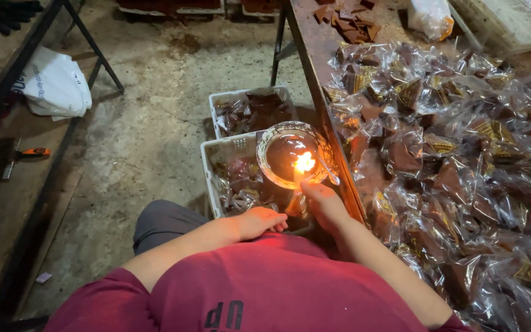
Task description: Manually heat-sealing small plastic bags by folding the edges and passing them through a candle flame.
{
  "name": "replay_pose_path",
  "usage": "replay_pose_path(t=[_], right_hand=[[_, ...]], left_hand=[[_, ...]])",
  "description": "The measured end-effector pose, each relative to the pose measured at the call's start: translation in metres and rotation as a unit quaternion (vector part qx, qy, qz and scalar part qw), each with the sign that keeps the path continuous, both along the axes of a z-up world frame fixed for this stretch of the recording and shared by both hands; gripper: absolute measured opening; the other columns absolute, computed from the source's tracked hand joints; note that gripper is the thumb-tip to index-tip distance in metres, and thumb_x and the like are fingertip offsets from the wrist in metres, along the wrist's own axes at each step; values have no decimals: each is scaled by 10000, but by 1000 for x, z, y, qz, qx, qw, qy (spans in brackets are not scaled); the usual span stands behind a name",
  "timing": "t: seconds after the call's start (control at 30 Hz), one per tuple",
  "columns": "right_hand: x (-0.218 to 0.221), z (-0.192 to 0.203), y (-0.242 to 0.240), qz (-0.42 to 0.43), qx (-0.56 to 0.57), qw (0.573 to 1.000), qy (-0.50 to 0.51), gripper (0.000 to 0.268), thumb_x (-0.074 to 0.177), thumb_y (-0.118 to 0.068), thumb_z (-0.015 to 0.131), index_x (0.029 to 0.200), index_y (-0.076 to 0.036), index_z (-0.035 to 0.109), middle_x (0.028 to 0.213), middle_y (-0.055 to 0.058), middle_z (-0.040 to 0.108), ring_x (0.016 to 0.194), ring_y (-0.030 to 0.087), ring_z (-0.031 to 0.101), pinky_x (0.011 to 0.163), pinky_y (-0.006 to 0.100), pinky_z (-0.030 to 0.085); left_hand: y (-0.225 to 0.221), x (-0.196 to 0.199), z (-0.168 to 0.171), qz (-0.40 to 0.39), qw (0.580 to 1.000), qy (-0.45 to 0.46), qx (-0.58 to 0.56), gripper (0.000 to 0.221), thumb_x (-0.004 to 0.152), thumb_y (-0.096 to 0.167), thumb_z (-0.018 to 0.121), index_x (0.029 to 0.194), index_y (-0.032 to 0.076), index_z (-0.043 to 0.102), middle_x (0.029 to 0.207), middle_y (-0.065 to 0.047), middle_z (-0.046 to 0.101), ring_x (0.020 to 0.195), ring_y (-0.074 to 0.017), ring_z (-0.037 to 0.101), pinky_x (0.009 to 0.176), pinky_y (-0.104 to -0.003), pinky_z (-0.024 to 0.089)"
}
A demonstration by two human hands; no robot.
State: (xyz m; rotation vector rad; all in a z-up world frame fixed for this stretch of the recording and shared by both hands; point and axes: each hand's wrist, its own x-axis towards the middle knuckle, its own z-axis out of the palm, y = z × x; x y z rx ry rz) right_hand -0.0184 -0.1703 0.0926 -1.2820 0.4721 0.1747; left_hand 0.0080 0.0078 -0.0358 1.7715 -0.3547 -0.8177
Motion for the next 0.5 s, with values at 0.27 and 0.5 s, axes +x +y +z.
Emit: replay_pose_path(t=[0.27,0.5], right_hand=[[-2,-39,-19,223,-99,967,-79,264,910,-212,756,775,10,707,947,123,669,912,220,602,895,362,510],[34,-75,-55,91,-381,909,-143,228,871,-406,804,898,-180,794,841,72,742,871,235,684,813,364,533]], left_hand=[[7,6,20,120,982,-82,-122,262,1052,223,554,1267,77,584,1184,-89,669,1113,-178,605,954,-364,540],[-2,-21,66,153,985,60,-54,464,1042,407,552,1349,74,650,1008,-195,753,507,-179,673,382,-170,521]])
